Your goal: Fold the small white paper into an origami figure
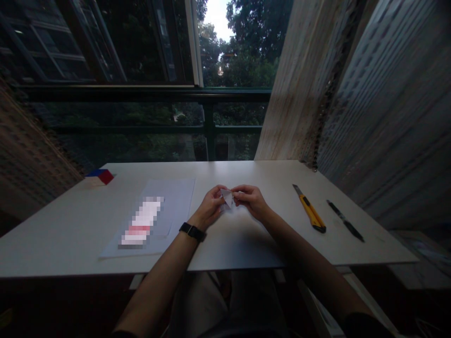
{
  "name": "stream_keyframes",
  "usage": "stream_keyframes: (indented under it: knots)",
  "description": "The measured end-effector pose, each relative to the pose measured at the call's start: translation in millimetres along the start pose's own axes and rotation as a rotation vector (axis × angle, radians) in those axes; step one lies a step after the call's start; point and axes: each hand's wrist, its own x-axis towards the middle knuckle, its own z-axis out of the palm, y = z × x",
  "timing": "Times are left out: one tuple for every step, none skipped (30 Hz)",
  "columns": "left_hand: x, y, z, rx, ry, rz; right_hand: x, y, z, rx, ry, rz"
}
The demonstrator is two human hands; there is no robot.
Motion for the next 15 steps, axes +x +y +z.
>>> stream_keyframes:
  knots:
    - [0.2,-0.4,-0.3,0.003,0.003,-0.003,0.2,0.2,-0.4,-0.003,0.003,-0.001]
    - [0.4,-0.9,-0.7,0.004,0.005,-0.007,0.4,0.4,-0.7,-0.006,0.005,-0.001]
    - [0.6,-1.4,-1.2,0.004,0.008,-0.010,0.7,0.7,-1.2,-0.007,0.006,0.000]
    - [0.7,-1.8,-1.5,0.003,0.009,-0.013,0.9,0.9,-1.6,-0.007,0.005,0.002]
    - [0.8,-2.1,-1.9,0.002,0.006,-0.014,1.1,1.1,-2.1,-0.005,0.005,0.003]
    - [0.9,-2.4,-2.2,0.001,-0.001,-0.013,1.3,1.3,-2.6,-0.003,0.004,0.005]
    - [0.8,-2.5,-2.3,0.001,-0.011,-0.011,1.4,1.4,-3.2,0.001,0.004,0.009]
    - [0.6,-2.5,-2.4,0.003,-0.021,-0.011,1.7,1.5,-3.7,0.005,0.005,0.014]
    - [0.4,-2.4,-2.5,0.004,-0.029,-0.012,1.9,1.6,-4.2,0.009,0.007,0.018]
    - [0.2,-2.2,-2.5,0.006,-0.033,-0.015,2.2,1.8,-4.8,0.013,0.009,0.022]
    - [0.0,-2.0,-2.5,0.008,-0.034,-0.018,2.5,2.0,-5.3,0.016,0.010,0.026]
    - [-0.1,-1.8,-2.5,0.009,-0.032,-0.022,2.8,2.3,-5.7,0.020,0.009,0.029]
    - [-0.1,-1.7,-2.5,0.010,-0.029,-0.025,3.1,2.6,-6.2,0.024,0.007,0.032]
    - [-0.1,-1.7,-2.5,0.009,-0.027,-0.027,3.3,3.0,-6.5,0.027,0.003,0.033]
    - [0.0,-1.7,-2.6,0.008,-0.028,-0.028,3.4,3.2,-6.8,0.032,0.000,0.034]
